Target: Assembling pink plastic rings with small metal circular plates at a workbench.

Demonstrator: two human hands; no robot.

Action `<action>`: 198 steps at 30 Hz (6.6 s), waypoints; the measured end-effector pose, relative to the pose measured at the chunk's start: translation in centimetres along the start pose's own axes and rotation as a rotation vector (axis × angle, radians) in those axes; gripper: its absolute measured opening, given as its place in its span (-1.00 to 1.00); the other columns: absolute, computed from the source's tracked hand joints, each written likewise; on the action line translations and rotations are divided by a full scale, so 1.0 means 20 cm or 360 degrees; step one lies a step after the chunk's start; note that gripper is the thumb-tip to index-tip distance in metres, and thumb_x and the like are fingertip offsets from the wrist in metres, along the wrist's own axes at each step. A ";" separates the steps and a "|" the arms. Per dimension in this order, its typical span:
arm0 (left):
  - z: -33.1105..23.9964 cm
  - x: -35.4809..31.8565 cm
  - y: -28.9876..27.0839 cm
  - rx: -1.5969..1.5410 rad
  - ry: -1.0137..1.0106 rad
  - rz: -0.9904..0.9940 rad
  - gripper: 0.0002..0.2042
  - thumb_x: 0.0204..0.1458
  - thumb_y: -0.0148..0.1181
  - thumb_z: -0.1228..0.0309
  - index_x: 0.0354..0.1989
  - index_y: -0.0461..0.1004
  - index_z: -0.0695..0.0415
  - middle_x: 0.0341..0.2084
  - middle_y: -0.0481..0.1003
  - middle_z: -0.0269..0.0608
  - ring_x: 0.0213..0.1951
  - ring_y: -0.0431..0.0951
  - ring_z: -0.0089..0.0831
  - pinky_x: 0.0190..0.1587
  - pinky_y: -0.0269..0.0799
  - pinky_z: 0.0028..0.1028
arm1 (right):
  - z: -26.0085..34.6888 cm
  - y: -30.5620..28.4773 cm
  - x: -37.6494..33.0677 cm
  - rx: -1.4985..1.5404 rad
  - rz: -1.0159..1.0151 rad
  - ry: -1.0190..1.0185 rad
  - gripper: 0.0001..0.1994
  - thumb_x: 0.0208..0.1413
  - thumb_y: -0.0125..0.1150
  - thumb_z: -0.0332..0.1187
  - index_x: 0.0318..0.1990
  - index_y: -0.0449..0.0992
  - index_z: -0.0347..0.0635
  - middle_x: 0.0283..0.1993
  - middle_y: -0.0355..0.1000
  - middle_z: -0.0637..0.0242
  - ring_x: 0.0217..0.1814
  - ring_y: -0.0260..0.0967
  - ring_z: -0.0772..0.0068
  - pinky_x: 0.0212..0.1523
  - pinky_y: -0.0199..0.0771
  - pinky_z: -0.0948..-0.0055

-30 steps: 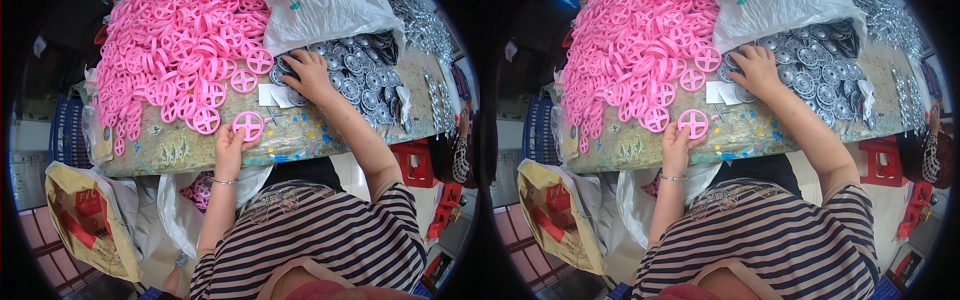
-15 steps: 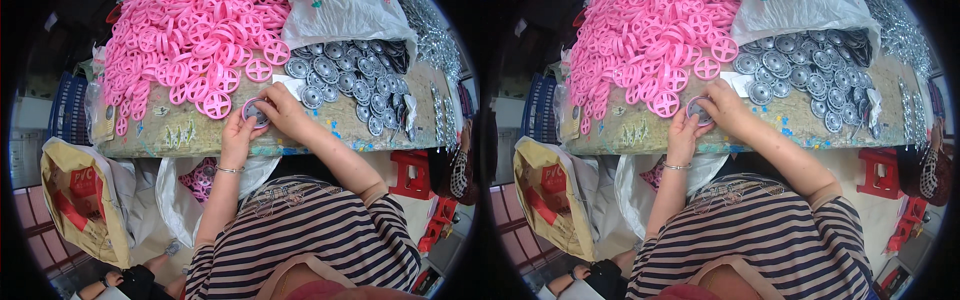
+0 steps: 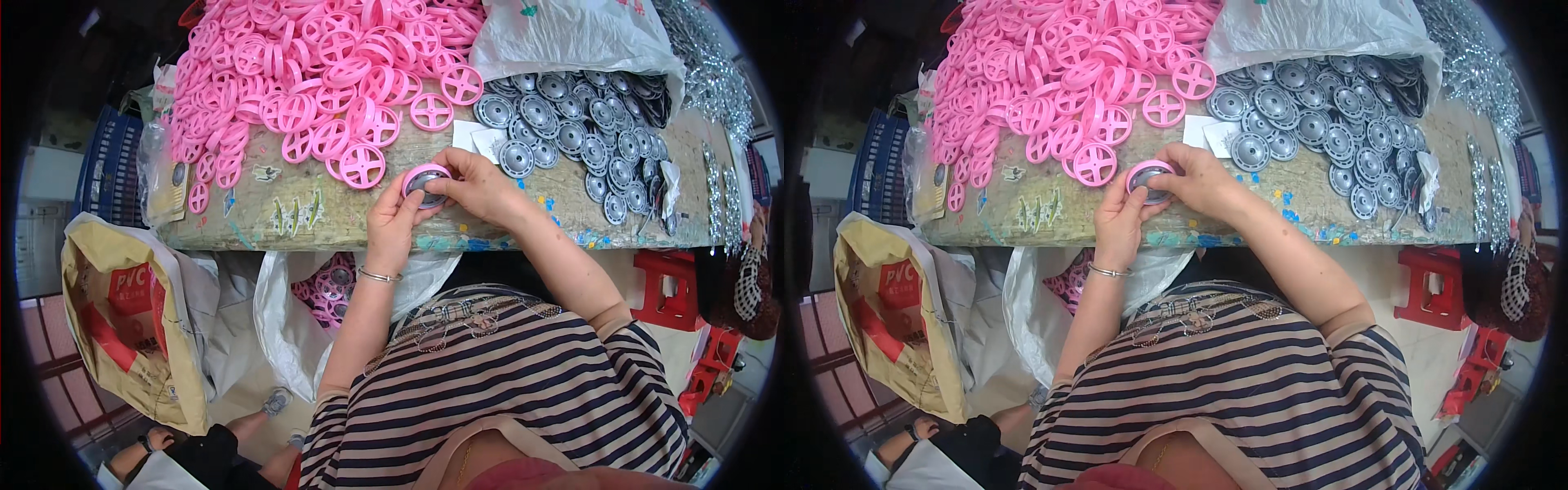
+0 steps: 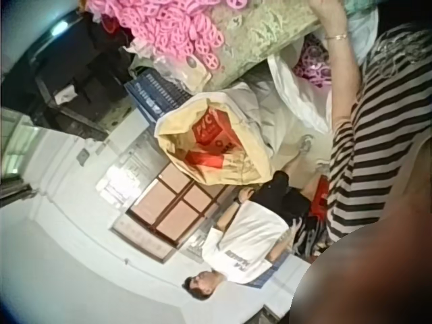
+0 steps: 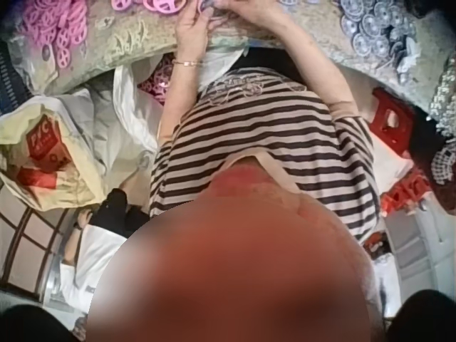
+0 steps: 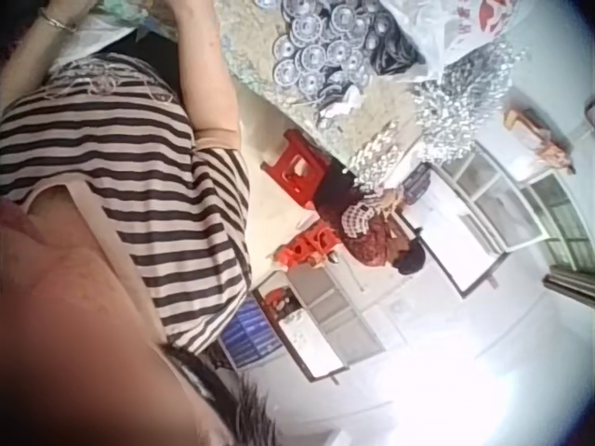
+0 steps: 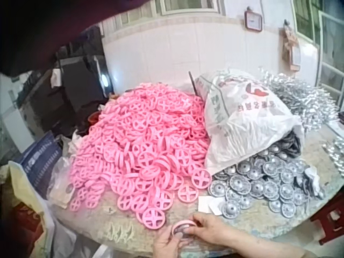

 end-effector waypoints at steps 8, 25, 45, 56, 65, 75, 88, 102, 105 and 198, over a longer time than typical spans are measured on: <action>-0.03 -0.03 0.01 0.0110 0.0046 -0.0136 -0.70 0.29 -0.17 0.39 0.09 0.30 0.28 -0.09 0.43 -0.13 -0.10 0.51 -0.39 -0.15 0.60 -0.32 | 0.00 0.06 -0.06 0.0026 -0.0060 -0.0116 -0.76 0.17 0.17 -0.29 -0.12 0.44 -0.26 -0.31 0.43 0.43 -0.32 0.33 0.68 -0.30 0.42 0.58; -0.38 -0.64 -0.59 0.1950 0.0311 -0.1009 -0.75 0.15 0.05 0.48 -0.02 0.43 0.28 -0.09 0.41 -0.06 -0.03 0.44 -0.35 -0.05 0.41 -0.36 | 0.08 -0.25 0.32 -0.1516 -0.0737 -0.0871 -0.77 0.02 0.24 -0.28 -0.33 0.38 -0.25 -0.23 0.34 0.12 -0.19 0.34 0.12 -0.16 0.38 0.24; -0.04 0.01 0.05 0.0257 -0.0251 -0.0195 -0.73 0.25 -0.04 0.31 -0.01 0.35 0.24 -0.28 0.50 -0.20 -0.35 0.60 -0.44 -0.46 0.58 -0.51 | -0.06 -1.15 0.06 -0.1524 -0.1256 -0.0179 -0.54 -0.03 0.32 -0.21 -0.05 0.44 -0.36 -0.11 0.39 -0.08 -0.01 0.32 -0.12 0.00 0.36 0.19; -0.04 0.01 0.01 0.0080 -0.0201 -0.0114 -0.68 0.26 -0.07 0.39 0.13 0.25 0.27 -0.08 0.42 -0.13 -0.11 0.54 -0.36 -0.12 0.58 -0.42 | 0.15 -0.28 -0.06 -0.0044 -0.0305 -0.0275 -0.72 0.13 0.16 -0.40 0.01 0.45 -0.10 -0.41 0.38 0.51 -0.53 0.17 0.70 -0.50 0.21 0.67; -0.03 0.00 0.02 -0.0024 -0.0089 0.0007 -0.64 0.22 -0.07 0.55 0.19 0.21 0.29 0.00 0.38 -0.12 -0.03 0.48 -0.36 -0.02 0.55 -0.36 | 0.01 -0.03 0.01 -0.0081 -0.0137 -0.0326 -0.69 0.07 0.21 -0.46 0.00 0.48 -0.28 -0.26 0.43 0.30 -0.21 0.36 0.53 -0.19 0.40 0.54; -0.06 -0.09 -0.04 0.0226 0.0117 -0.0185 -0.66 0.23 -0.06 0.48 0.16 0.26 0.31 -0.07 0.43 -0.15 -0.14 0.50 -0.48 -0.14 0.56 -0.48 | 0.04 0.02 0.00 -0.0061 0.0009 -0.0067 -0.70 0.10 0.23 -0.35 -0.05 0.47 -0.34 -0.22 0.48 0.27 -0.23 0.39 0.55 -0.18 0.42 0.51; -0.35 -0.62 -0.65 0.2211 0.0348 -0.0923 -0.76 0.22 -0.01 0.39 -0.13 0.46 0.34 -0.16 0.51 -0.09 -0.26 0.53 -0.37 -0.18 0.45 -0.45 | 0.11 -0.37 0.33 -0.1601 -0.0726 -0.0738 -0.33 -0.18 0.39 -0.14 0.12 0.35 -0.26 0.05 0.33 0.03 0.05 0.31 0.01 0.03 0.38 0.23; -0.03 0.03 0.13 0.0233 -0.0213 -0.0053 -0.66 0.27 -0.13 0.42 0.17 0.19 0.29 -0.09 0.44 -0.08 -0.15 0.56 -0.33 -0.22 0.62 -0.38 | -0.02 -0.67 -0.13 -0.1505 -0.1188 -0.0580 -0.44 -0.03 0.31 -0.23 0.12 0.33 -0.27 0.04 0.27 -0.01 0.09 0.21 -0.05 0.10 0.23 0.21; 0.00 0.05 0.10 0.0121 -0.0233 -0.0081 -0.66 0.27 -0.13 0.43 0.17 0.20 0.29 -0.08 0.44 -0.07 -0.12 0.55 -0.31 -0.20 0.62 -0.37 | -0.05 -0.76 -0.11 -0.1697 -0.0997 -0.0499 -0.42 -0.11 0.39 -0.22 0.07 0.37 -0.27 -0.01 0.29 0.03 0.04 0.24 -0.01 0.05 0.27 0.23; -0.18 -0.79 -0.76 0.1239 -0.0190 -0.0838 -0.45 -0.08 0.23 0.65 0.14 0.22 0.29 0.00 0.39 -0.11 0.01 0.44 -0.40 0.03 0.39 -0.45 | 0.15 0.33 0.27 -0.1450 -0.0366 -0.1184 -0.38 -0.09 0.36 -0.16 0.16 0.29 -0.06 -0.03 0.27 0.02 -0.08 0.32 0.01 -0.09 0.42 0.16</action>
Point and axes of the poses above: each hand's wrist, its own x-axis towards the middle knuckle, its own y-axis out of the palm, z = x × y, the point moved 4 cm from there along x, towards the middle knuckle
